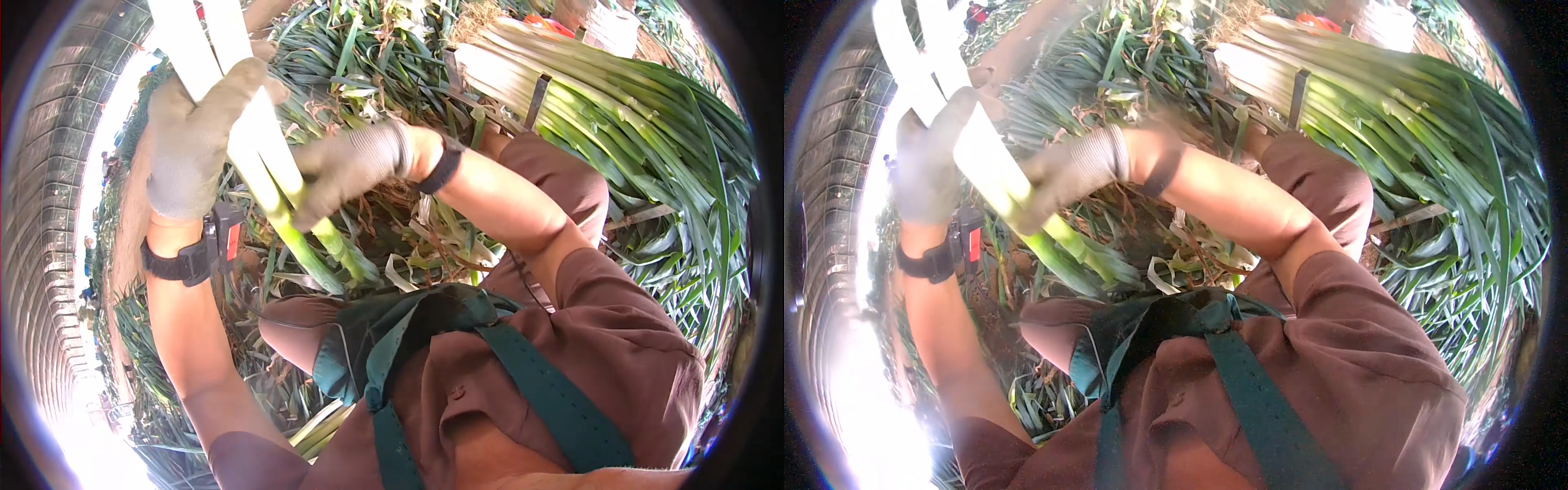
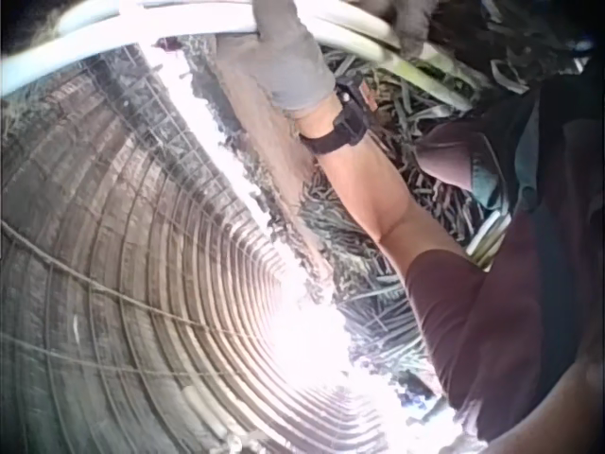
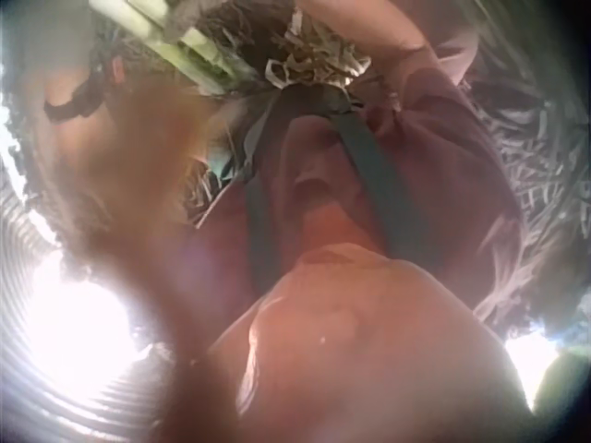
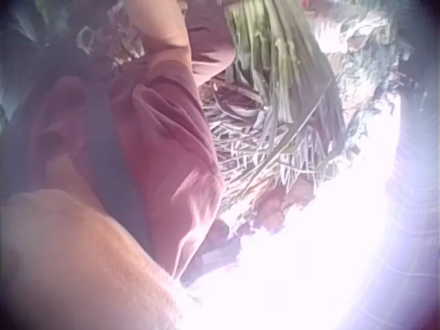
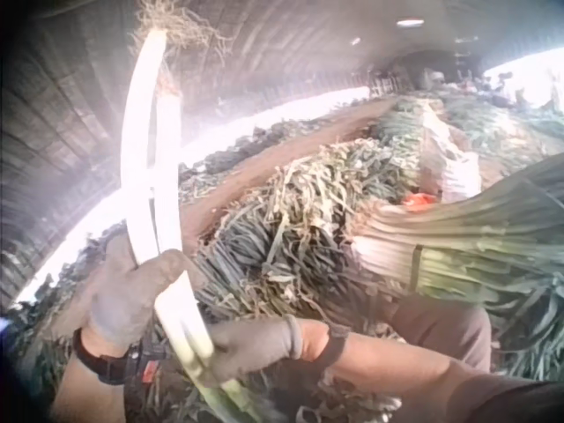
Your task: Clean and bundle harvested leeks by stripping outer leaves and organizing them into a pile.
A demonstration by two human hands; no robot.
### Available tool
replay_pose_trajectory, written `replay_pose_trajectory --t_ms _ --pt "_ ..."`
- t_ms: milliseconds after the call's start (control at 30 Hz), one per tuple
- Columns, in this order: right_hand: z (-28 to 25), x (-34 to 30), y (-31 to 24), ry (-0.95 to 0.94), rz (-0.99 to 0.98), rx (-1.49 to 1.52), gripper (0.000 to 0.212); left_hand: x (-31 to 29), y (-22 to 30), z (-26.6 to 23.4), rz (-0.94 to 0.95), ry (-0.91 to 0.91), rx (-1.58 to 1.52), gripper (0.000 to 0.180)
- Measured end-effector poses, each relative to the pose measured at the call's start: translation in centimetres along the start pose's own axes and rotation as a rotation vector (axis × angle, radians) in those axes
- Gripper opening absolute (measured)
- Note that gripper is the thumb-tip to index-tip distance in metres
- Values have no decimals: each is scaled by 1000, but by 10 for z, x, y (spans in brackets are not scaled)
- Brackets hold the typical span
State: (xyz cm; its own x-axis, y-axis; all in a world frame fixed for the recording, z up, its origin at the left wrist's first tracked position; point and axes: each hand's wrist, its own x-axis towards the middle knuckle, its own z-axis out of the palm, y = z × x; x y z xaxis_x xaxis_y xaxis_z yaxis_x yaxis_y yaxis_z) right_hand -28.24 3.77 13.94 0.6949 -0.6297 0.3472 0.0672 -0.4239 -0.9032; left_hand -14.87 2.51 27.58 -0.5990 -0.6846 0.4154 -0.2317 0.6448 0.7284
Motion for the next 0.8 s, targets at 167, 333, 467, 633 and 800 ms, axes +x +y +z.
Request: replay_pose_trajectory --t_ms 167,333,467,633,800 --pt "14 -9 12 265 14 -572 38 9 -8 -39 17 274 -122 37" --pt "-4 1 2 765 -264 -15 24 11 2 -67 161 389 -334 38" --pt "11 22 5 920 -198 189 23 -12 -12 -50 136 391 -276 42" --pt "42 46 14 1144 -172 -538 40 -23 -22 -29 152 381 -406 47" --pt "61 50 -11 1013 -178 -429 47 -35 -28 -25 104 372 -394 38"
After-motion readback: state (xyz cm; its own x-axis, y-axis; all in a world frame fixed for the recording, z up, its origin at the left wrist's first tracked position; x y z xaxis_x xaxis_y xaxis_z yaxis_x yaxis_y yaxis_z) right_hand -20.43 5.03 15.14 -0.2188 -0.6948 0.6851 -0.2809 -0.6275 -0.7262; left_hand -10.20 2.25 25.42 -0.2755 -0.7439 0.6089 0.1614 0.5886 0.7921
